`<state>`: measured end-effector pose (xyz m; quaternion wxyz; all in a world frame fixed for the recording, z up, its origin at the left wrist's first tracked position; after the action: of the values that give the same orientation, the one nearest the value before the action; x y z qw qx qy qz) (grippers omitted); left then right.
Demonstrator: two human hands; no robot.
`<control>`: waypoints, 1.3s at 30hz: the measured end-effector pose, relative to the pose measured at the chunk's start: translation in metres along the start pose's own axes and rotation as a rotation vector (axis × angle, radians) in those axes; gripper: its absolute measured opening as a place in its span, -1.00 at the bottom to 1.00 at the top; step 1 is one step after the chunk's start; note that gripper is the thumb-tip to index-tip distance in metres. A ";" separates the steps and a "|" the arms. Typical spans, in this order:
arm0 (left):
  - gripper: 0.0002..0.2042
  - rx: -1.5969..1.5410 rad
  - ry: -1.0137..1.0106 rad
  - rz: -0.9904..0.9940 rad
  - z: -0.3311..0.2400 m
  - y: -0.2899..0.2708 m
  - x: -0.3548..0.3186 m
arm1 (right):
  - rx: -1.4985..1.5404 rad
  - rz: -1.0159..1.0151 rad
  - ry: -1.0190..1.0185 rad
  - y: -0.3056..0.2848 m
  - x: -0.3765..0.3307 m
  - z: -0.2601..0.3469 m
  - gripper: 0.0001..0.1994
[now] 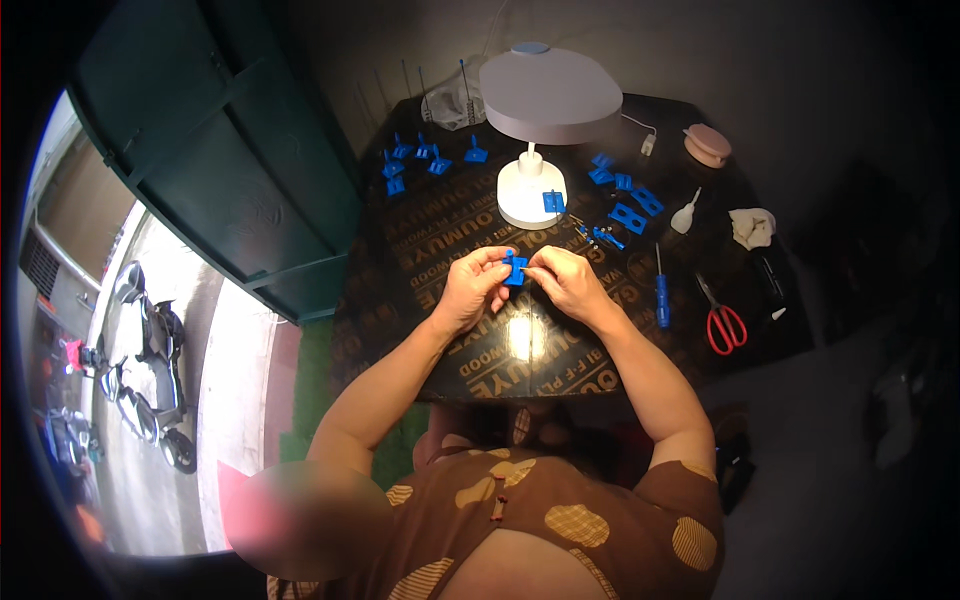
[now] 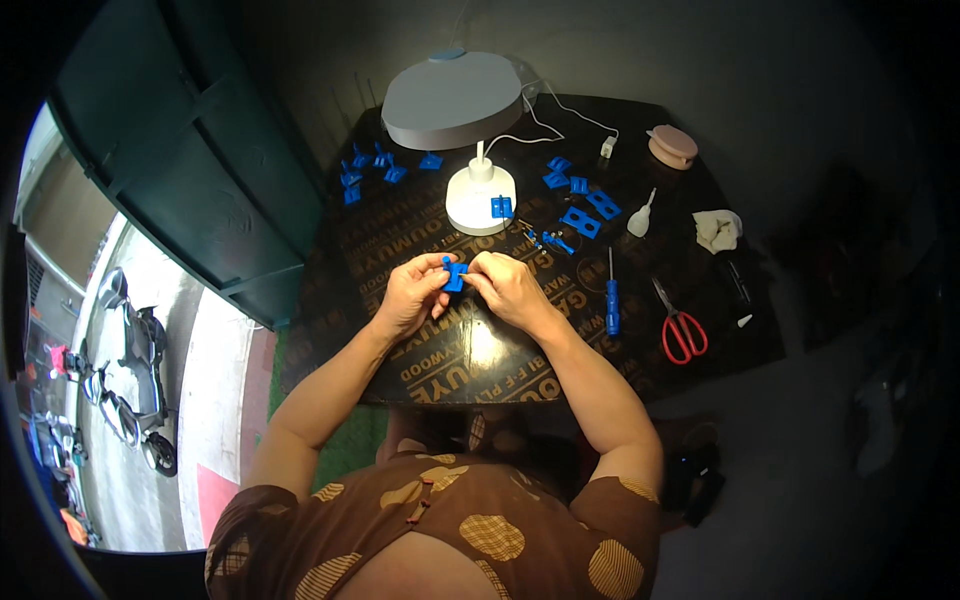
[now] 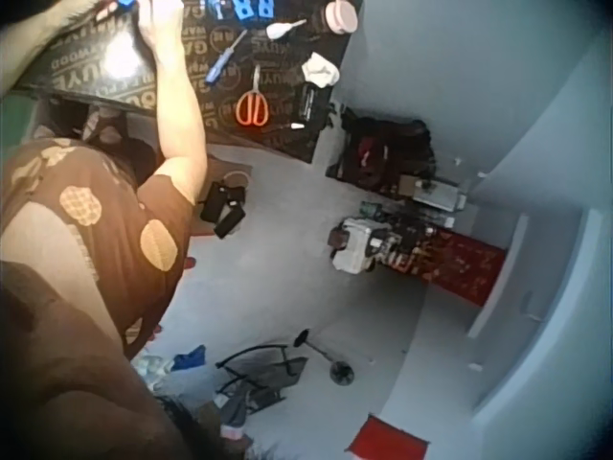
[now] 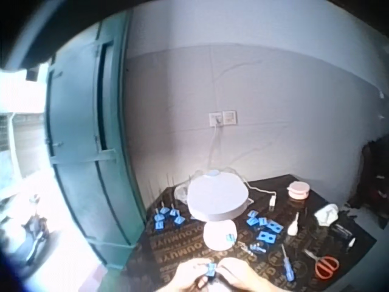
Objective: The person assembles small blue plastic components by hand.
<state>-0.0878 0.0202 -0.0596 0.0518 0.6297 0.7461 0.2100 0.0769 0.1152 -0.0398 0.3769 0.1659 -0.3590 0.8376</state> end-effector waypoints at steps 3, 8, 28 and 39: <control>-0.70 -0.061 -0.013 0.019 -0.002 0.001 0.002 | 0.009 -0.022 0.102 -0.003 -0.001 -0.002 -0.91; -0.68 -0.123 0.015 0.011 -0.010 0.013 0.006 | 0.140 -0.047 0.178 -0.004 -0.003 -0.004 -0.92; -0.65 -0.183 0.036 -0.035 -0.006 0.017 -0.001 | 0.259 -0.118 0.319 0.002 -0.004 -0.004 -0.90; -0.69 -0.195 0.032 -0.045 -0.006 0.015 -0.002 | 0.369 -0.019 0.369 -0.003 -0.004 0.001 -0.86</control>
<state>-0.0757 0.0186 -0.0492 0.1055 0.6014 0.7369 0.2902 0.0815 0.1138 -0.0398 0.4072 0.0796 -0.1236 0.9014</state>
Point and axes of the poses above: each hand's wrist, its own x-axis towards the middle knuckle, its own y-axis out of the palm, z = x × y, the point moved 1 cm from there along x, towards the middle knuckle, and after that the axes turned 8 degrees about y, right-handed, at the moved point
